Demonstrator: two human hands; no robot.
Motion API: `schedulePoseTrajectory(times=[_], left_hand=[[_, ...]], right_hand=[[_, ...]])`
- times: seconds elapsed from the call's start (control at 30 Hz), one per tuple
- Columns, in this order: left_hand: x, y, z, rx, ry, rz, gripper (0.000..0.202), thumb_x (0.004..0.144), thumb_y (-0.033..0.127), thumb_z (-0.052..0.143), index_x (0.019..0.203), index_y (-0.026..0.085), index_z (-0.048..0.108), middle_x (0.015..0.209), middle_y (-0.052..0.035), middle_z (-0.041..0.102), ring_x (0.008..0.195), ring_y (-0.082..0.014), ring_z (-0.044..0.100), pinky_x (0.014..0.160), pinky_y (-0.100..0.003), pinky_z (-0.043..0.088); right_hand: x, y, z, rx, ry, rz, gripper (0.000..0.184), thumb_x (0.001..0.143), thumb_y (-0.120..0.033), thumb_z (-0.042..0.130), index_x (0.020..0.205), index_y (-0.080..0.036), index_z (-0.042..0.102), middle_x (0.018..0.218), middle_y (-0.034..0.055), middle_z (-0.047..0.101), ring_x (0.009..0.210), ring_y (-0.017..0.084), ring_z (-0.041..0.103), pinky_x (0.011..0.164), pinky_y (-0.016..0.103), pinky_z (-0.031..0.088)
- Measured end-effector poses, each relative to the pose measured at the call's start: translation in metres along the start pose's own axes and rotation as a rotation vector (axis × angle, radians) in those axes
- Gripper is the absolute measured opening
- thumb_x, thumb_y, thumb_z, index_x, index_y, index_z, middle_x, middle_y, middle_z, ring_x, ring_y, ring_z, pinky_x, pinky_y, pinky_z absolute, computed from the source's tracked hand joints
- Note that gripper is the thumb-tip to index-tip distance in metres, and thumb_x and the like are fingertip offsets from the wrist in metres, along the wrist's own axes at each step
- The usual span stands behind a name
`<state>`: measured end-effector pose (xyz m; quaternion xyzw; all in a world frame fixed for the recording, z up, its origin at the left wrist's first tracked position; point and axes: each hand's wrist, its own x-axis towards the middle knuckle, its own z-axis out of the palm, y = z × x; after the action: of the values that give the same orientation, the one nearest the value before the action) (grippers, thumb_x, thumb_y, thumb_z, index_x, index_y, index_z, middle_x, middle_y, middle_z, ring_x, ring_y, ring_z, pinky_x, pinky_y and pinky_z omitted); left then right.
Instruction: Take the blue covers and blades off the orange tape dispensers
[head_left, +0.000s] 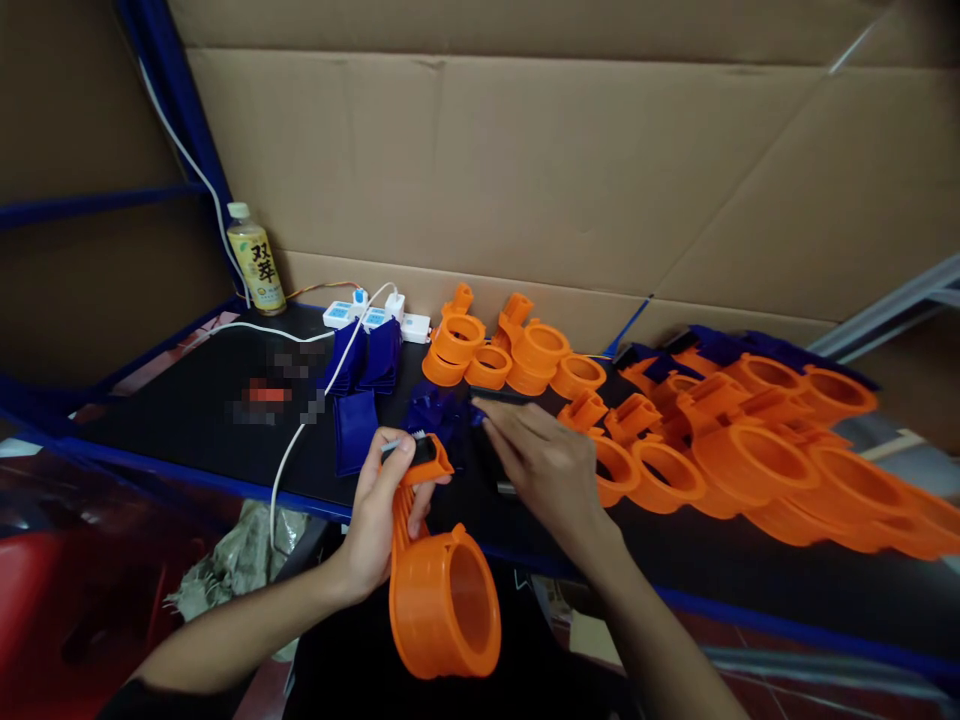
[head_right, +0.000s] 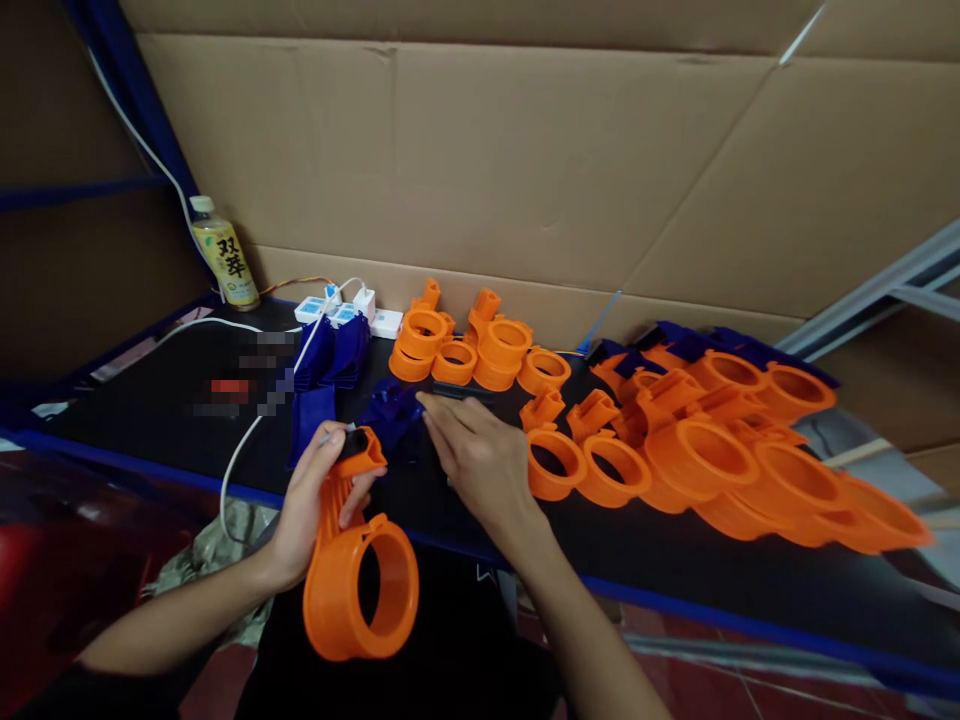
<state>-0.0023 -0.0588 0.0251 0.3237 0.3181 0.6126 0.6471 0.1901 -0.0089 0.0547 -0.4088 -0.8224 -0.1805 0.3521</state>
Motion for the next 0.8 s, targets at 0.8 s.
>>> schedulePoseTrajectory(times=[0.8], left_hand=[[0.008,-0.018,-0.015,0.236,-0.212,-0.108,0.03,0.09,0.045,0.06,0.103,0.021,0.047,0.064,0.0043,0.063,0.034,-0.0042,0.035,0.039,-0.018,0.025]], right_hand=[[0.012,-0.016,-0.016,0.515,-0.514,0.318,0.032,0.099,-0.024,0.049,0.124,-0.026,0.068,0.099,0.0017,0.068,0.085,0.012,0.062,0.074,0.025,0.046]])
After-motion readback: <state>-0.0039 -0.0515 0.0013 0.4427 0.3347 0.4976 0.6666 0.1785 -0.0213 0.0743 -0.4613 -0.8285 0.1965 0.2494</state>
